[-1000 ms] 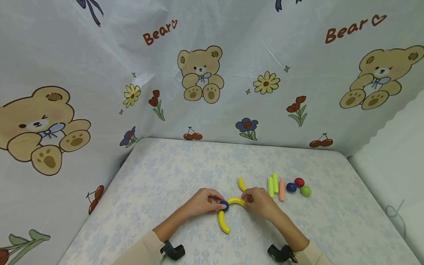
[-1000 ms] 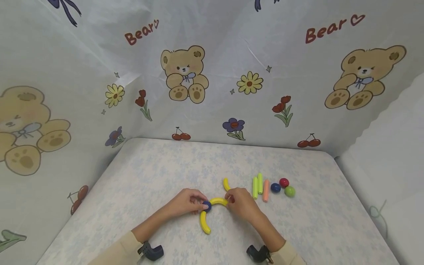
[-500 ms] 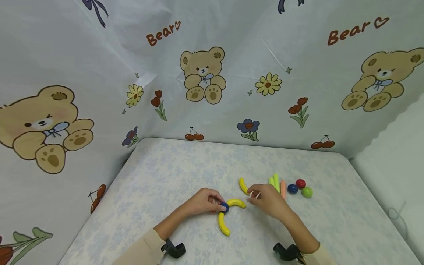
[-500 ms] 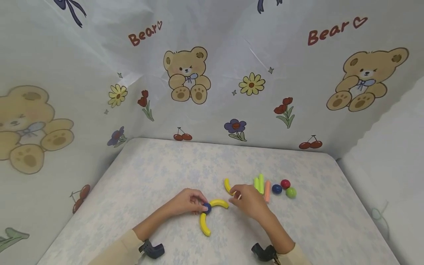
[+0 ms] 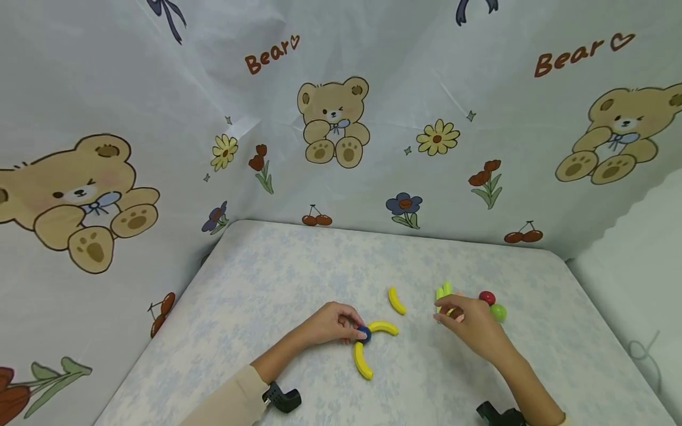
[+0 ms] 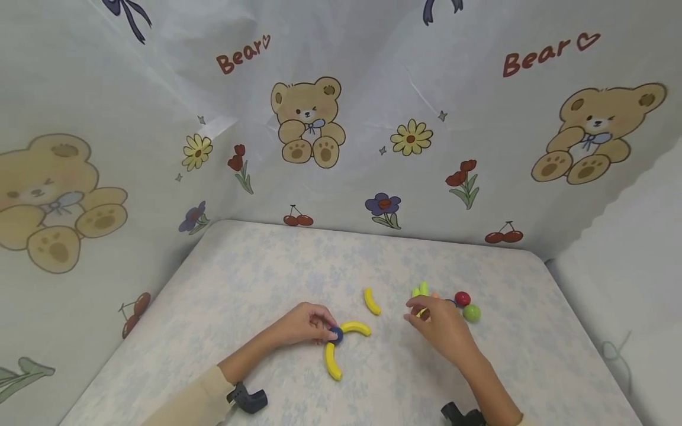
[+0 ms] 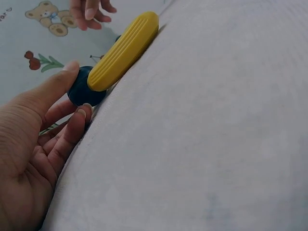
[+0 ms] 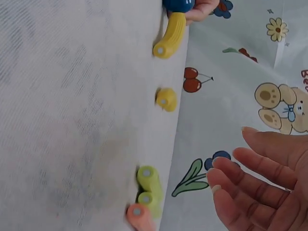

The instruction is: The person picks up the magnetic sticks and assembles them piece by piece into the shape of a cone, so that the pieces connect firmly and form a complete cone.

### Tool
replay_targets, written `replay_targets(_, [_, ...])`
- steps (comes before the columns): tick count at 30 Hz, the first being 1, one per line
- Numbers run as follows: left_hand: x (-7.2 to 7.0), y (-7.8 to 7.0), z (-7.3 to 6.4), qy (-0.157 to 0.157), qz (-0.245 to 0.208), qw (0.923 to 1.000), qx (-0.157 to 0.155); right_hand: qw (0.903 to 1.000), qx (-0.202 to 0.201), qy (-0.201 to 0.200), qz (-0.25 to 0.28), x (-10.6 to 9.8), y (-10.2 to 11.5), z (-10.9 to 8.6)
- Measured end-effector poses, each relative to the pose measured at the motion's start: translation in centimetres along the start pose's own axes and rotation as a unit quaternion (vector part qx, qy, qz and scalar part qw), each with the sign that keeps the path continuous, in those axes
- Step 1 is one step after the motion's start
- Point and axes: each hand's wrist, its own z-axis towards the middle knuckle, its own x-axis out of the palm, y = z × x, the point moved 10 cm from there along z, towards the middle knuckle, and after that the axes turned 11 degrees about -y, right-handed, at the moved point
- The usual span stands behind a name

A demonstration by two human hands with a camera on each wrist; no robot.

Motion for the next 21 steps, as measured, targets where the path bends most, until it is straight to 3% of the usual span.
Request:
replay_targets(9, [0.1,-0.1,0.0,0.002,-0.001,1.0000,0.004,0.9967,0.009,-0.067,-0.045,-3.9,-3.7,-1.6])
replay_targets(21, [0.0,0.0,-0.1,0.000,-0.006,1.0000,0.004,0.9895,-0.001,-0.115,-0.087,-7.4,-8.0,-2.5])
